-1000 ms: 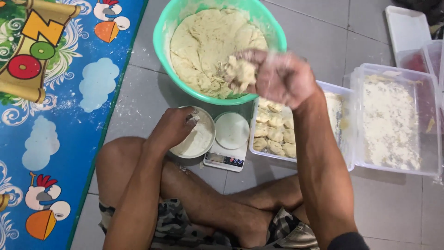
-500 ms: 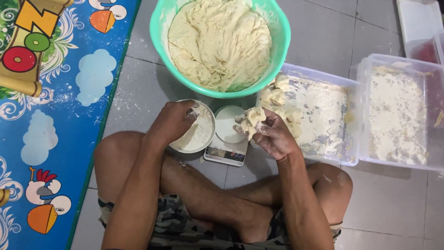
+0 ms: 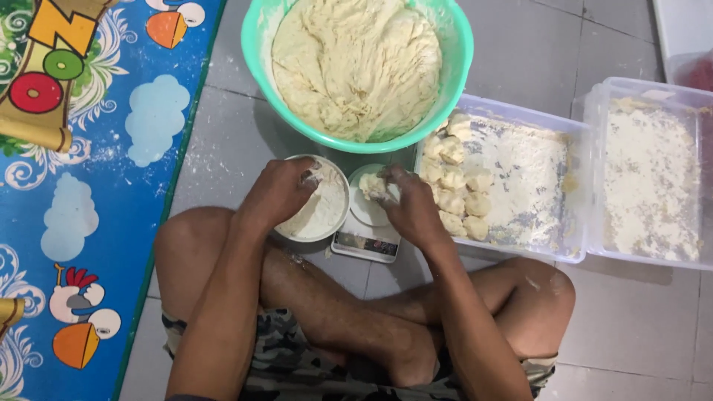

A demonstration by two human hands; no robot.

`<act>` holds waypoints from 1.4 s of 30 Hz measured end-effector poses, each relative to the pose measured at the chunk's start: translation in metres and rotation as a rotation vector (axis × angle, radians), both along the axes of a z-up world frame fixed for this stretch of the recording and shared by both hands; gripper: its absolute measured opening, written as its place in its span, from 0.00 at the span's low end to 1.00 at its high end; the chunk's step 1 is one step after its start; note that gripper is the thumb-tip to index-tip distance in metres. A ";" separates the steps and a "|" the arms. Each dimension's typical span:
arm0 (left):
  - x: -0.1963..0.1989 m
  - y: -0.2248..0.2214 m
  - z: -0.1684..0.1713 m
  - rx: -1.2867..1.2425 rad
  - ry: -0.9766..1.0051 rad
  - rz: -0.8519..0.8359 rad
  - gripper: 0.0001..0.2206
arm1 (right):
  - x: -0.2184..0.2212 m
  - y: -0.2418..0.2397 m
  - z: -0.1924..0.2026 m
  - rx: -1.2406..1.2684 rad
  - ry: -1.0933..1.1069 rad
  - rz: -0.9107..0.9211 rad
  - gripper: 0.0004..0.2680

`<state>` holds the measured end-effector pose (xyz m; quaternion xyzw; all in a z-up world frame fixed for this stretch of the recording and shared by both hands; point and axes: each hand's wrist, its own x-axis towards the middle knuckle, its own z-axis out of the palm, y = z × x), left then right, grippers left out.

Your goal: Portioning dough from a large bowl, coating it in flour, and placing it into a storage container.

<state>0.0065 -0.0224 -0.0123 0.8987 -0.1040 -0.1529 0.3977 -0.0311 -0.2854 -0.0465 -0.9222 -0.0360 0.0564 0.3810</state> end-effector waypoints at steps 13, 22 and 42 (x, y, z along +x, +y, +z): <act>-0.002 0.000 0.002 -0.013 -0.014 0.007 0.07 | -0.010 -0.001 0.007 -0.280 0.140 0.048 0.16; -0.001 -0.002 0.011 0.001 -0.006 -0.002 0.07 | -0.006 -0.003 0.008 -0.017 -0.029 0.004 0.19; -0.003 -0.003 0.019 -0.012 -0.019 0.013 0.09 | -0.005 -0.017 0.036 0.511 -0.166 -0.234 0.10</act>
